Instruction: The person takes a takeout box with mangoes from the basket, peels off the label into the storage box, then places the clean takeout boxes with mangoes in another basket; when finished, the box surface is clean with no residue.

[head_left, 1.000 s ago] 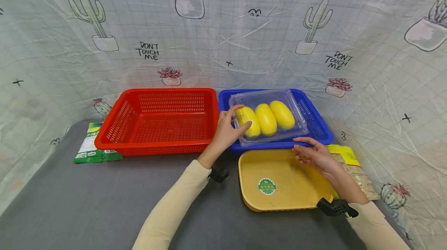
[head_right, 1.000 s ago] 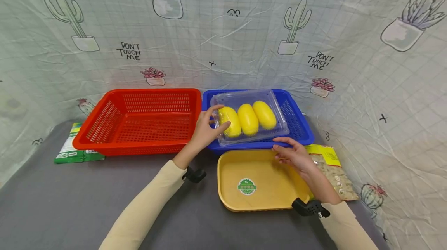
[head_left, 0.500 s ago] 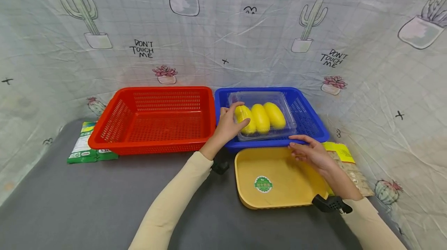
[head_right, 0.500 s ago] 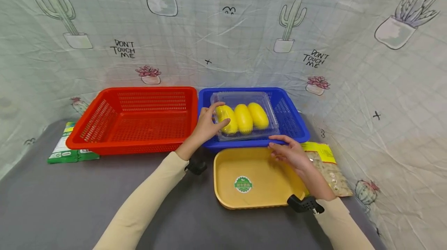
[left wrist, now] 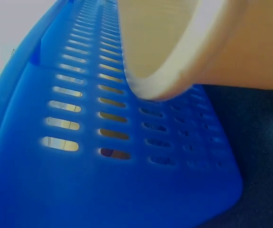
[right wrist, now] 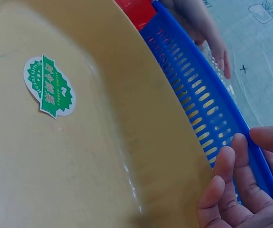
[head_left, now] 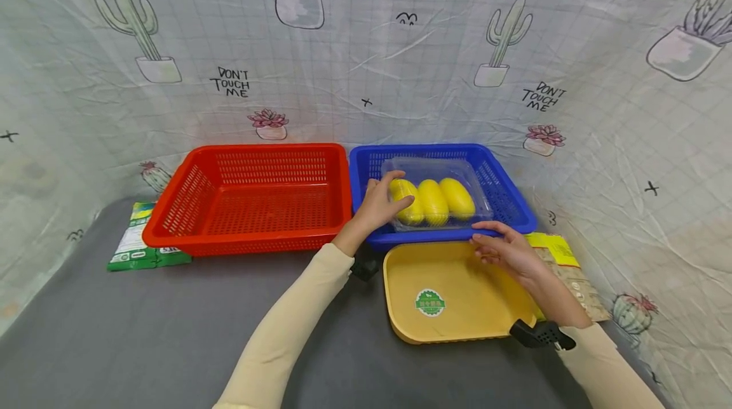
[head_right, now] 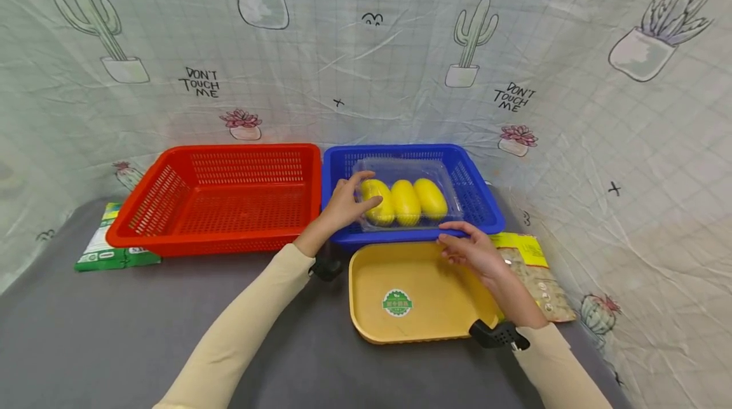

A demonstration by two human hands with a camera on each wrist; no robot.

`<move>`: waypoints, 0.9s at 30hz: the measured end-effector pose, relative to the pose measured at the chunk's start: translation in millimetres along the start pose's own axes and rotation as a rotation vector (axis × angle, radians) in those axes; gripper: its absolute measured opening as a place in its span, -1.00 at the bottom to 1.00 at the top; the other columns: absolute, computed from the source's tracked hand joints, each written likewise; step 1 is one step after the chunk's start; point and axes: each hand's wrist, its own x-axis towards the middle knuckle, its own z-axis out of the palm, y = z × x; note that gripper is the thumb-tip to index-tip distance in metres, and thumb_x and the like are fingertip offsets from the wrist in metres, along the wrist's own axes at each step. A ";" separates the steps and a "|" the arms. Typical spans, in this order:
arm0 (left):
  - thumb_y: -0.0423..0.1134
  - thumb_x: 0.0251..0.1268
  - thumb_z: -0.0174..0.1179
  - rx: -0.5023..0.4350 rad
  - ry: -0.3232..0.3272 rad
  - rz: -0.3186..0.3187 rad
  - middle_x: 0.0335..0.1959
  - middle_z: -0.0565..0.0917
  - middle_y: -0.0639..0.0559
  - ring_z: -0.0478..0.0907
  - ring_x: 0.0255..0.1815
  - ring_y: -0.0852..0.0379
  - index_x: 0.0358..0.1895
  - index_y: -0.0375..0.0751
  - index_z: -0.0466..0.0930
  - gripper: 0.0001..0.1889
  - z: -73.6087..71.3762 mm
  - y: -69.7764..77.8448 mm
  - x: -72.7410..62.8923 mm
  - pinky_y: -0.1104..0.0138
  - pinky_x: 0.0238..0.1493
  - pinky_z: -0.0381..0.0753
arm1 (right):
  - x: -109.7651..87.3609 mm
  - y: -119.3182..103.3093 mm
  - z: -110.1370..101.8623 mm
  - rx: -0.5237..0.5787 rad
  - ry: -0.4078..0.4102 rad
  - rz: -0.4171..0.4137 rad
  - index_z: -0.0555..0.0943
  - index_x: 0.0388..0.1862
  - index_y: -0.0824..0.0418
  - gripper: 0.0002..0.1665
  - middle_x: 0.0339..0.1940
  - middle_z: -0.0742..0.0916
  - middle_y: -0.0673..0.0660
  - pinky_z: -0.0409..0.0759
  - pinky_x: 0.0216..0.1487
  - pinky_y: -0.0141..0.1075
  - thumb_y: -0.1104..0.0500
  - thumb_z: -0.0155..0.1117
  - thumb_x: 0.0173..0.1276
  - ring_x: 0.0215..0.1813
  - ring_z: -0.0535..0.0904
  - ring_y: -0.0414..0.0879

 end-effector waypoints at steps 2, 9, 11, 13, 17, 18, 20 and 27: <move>-0.07 0.35 0.22 -0.002 -0.011 -0.008 0.36 0.28 -0.27 0.31 0.26 -0.15 0.43 -0.06 0.27 -0.38 0.5 -1.3 2.0 0.15 -0.09 0.66 | 0.1 -0.2 0.3 -0.002 -0.004 0.001 0.57 -0.01 0.03 -0.80 -0.30 0.77 -0.03 0.64 -0.23 -0.33 0.18 0.25 0.41 -0.34 0.68 -0.14; -0.11 0.34 0.24 0.020 -0.029 -0.056 0.34 0.40 -0.25 0.36 0.25 -0.18 0.42 -0.07 0.29 -0.38 3.3 -3.7 6.2 0.08 -0.03 0.63 | -1.1 -0.1 1.1 -0.009 -0.020 0.002 0.55 0.02 0.10 -0.79 -0.29 0.77 -0.01 0.64 -0.22 -0.33 0.21 0.22 0.43 -0.34 0.68 -0.14; -0.12 0.34 0.24 0.026 -0.029 -0.062 0.33 0.44 -0.24 0.41 0.22 -0.19 0.42 -0.10 0.29 -0.38 3.4 -3.3 6.5 0.06 0.05 0.60 | -1.6 0.0 1.2 -0.011 -0.020 0.001 0.57 0.00 0.07 -0.80 -0.29 0.77 -0.01 0.64 -0.22 -0.33 0.21 0.22 0.43 -0.34 0.68 -0.15; -0.14 0.34 0.23 0.019 -0.028 -0.070 0.34 0.43 -0.24 0.42 0.22 -0.21 0.42 -0.14 0.29 -0.39 3.2 -3.2 6.9 0.03 0.11 0.57 | -1.7 0.2 1.2 -0.008 -0.024 -0.001 0.58 -0.02 0.05 -0.81 -0.29 0.77 -0.01 0.65 -0.21 -0.34 0.21 0.22 0.43 -0.34 0.68 -0.15; -0.17 0.36 0.22 0.004 -0.018 -0.105 0.35 0.42 -0.26 0.36 0.29 -0.26 0.42 -0.19 0.28 -0.40 3.1 -4.2 8.5 -0.01 0.19 0.50 | -1.3 0.2 1.0 0.011 -0.050 -0.010 0.61 -0.02 0.03 -0.81 -0.28 0.77 -0.01 0.66 -0.20 -0.33 0.22 0.21 0.44 -0.33 0.69 -0.15; -0.18 0.36 0.22 0.004 -0.016 -0.113 0.35 0.42 -0.26 0.34 0.31 -0.27 0.42 -0.19 0.28 -0.40 3.4 -4.6 9.2 -0.02 0.22 0.48 | -1.1 0.2 0.6 0.014 -0.058 -0.009 0.62 -0.02 0.02 -0.80 -0.28 0.77 -0.02 0.66 -0.19 -0.33 0.22 0.20 0.44 -0.33 0.69 -0.16; -0.19 0.36 0.21 0.000 -0.018 -0.132 0.35 0.40 -0.28 0.31 0.33 -0.28 0.42 -0.21 0.27 -0.40 4.4 -5.1 10.4 -0.02 0.24 0.45 | -1.2 -0.3 -0.2 0.017 -0.061 -0.003 0.63 -0.03 0.00 -0.80 -0.28 0.77 -0.02 0.66 -0.19 -0.34 0.23 0.18 0.45 -0.32 0.69 -0.16; -0.24 0.39 0.16 -0.055 -0.060 -0.171 0.43 0.26 -0.31 0.39 0.25 -0.24 0.47 -0.22 0.16 -0.36 7.1 -3.3 12.3 0.02 0.19 0.49 | -3.6 -2.6 -3.0 -0.013 -0.043 0.032 0.64 -0.06 -0.08 -0.82 -0.25 0.77 -0.04 0.64 -0.19 -0.32 0.17 0.17 0.47 -0.30 0.68 -0.15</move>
